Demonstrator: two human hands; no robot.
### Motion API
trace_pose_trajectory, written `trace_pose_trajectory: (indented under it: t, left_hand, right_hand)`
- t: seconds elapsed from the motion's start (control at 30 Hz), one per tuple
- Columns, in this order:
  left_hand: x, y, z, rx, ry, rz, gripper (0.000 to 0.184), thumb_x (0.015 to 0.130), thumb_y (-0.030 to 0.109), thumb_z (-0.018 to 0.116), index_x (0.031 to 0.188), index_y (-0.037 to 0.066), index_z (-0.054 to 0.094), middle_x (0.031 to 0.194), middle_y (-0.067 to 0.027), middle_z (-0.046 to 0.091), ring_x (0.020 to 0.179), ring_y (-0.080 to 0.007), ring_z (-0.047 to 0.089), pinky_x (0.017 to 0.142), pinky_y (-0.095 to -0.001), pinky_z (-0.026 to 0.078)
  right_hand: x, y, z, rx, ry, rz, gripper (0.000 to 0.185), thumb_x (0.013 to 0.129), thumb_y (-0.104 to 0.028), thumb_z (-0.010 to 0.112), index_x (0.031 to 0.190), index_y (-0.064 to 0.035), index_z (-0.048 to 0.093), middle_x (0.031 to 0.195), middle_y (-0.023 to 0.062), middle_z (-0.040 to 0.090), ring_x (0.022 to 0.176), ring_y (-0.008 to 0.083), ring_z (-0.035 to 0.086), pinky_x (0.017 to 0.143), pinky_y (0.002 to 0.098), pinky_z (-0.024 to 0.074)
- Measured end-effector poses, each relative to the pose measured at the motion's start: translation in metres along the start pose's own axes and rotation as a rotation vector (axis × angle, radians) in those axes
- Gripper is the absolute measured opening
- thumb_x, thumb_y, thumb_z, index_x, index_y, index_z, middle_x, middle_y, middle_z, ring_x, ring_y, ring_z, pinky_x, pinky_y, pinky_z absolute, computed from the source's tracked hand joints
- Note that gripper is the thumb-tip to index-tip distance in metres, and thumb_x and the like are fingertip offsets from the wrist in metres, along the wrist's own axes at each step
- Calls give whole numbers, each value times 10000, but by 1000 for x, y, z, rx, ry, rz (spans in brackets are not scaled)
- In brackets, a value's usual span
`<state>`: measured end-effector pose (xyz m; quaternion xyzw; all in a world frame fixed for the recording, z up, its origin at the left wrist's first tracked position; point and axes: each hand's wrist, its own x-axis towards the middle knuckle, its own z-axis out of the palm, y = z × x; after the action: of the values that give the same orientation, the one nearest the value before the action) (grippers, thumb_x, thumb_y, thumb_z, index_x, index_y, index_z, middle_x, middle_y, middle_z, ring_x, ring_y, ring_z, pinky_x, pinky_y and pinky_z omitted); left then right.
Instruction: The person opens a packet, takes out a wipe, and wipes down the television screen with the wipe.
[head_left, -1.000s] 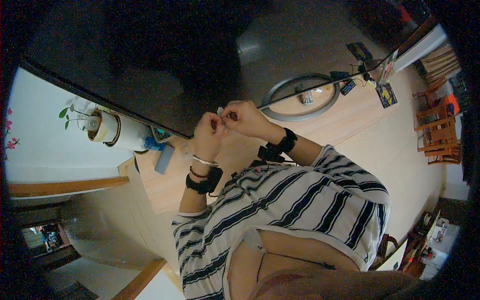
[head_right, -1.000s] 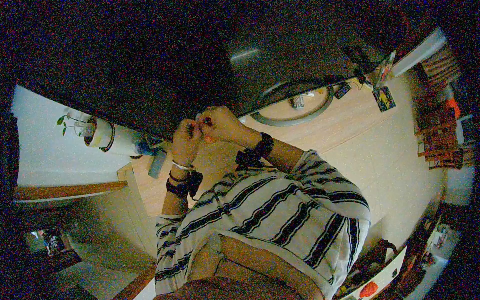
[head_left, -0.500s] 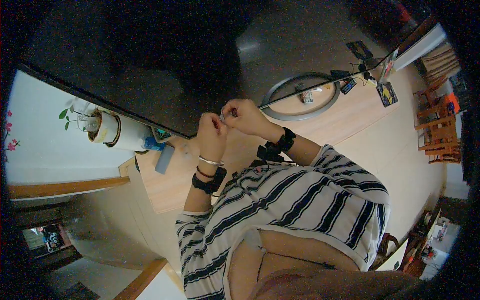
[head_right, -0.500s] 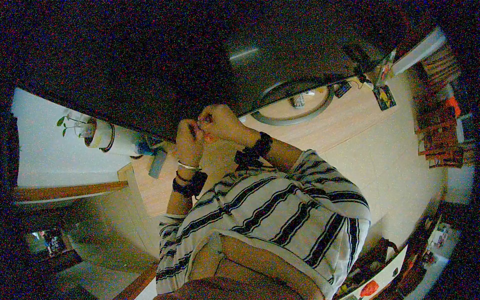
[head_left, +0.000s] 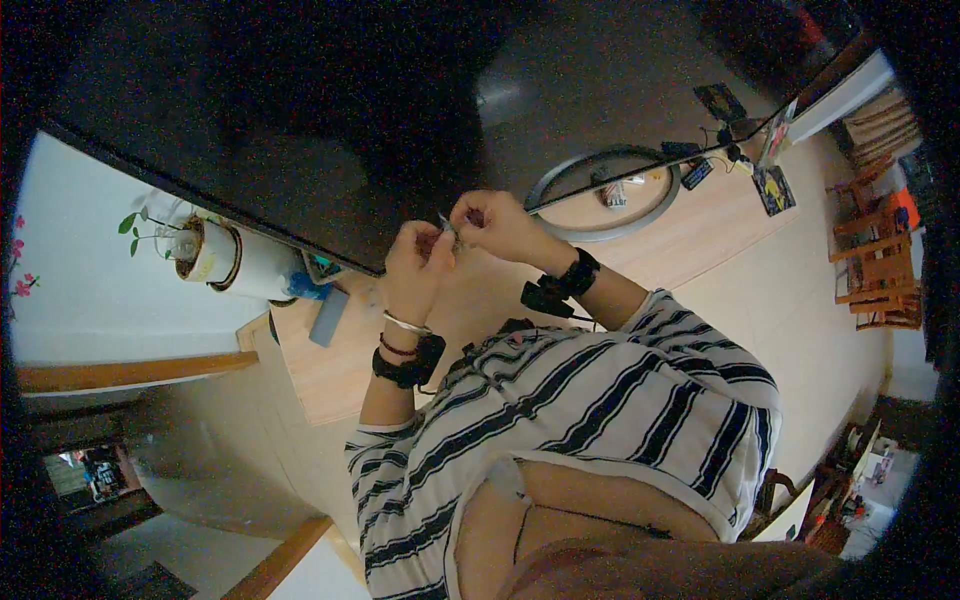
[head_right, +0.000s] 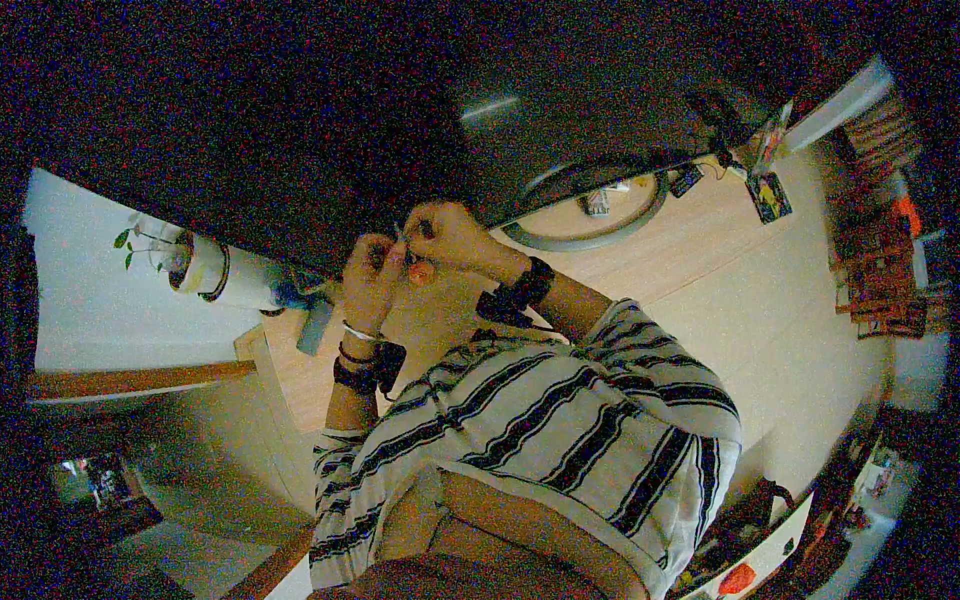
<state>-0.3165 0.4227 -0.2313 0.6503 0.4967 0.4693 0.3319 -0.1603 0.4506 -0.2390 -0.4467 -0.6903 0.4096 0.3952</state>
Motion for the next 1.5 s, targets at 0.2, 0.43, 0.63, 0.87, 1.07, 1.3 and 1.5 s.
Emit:
trace_pose_trajectory:
  t: [0.2,0.43,0.63,0.87,1.07,1.3,1.5]
  left_hand:
    - [-2,-7,2,154,-66,-14,121,817,131,542,797,11,534,626,-86,567,544,-153,557,507,-272,428]
    - [-1,-20,2,367,-46,122,71,744,85,538,776,22,537,653,-140,563,567,-257,560,528,-333,437]
    - [13,-13,-24,407,-147,109,99,758,134,549,799,44,554,682,-148,572,588,-295,553,532,-373,440]
    - [12,-12,-14,-60,40,-157,92,806,138,534,793,47,538,629,-60,539,555,-107,515,498,-267,417]
    - [7,-14,-8,30,71,-92,100,812,142,523,786,46,534,612,-62,543,554,-125,522,501,-281,413]
    - [7,-13,-1,307,159,99,108,752,110,557,723,13,520,613,-106,533,526,-212,518,508,-315,418]
    - [5,-11,2,411,57,69,124,765,130,551,745,12,522,655,-130,550,566,-267,540,535,-343,433]
  right_hand:
    - [-4,4,6,-47,5,-93,72,730,-79,578,763,-15,576,698,68,568,619,132,528,551,272,425]
    - [-3,1,5,-245,-42,-123,100,694,-93,577,758,-17,564,683,113,561,591,176,535,531,297,417]
    - [5,2,-18,-224,-97,-93,95,700,-94,572,747,-13,554,628,83,541,553,150,511,517,287,406]
    - [4,3,-15,59,-16,-33,75,756,-86,550,741,-14,539,634,-16,497,581,60,474,502,231,384]
    - [-1,3,-8,346,-56,253,115,822,-79,531,873,14,576,701,13,546,586,74,502,539,204,423]
    - [-14,-34,-1,116,215,-163,145,845,-62,503,961,-13,574,792,74,603,656,108,562,576,245,460]
    - [-7,-10,7,-310,71,-433,143,785,-78,553,925,-49,552,826,128,598,702,297,589,583,341,486]
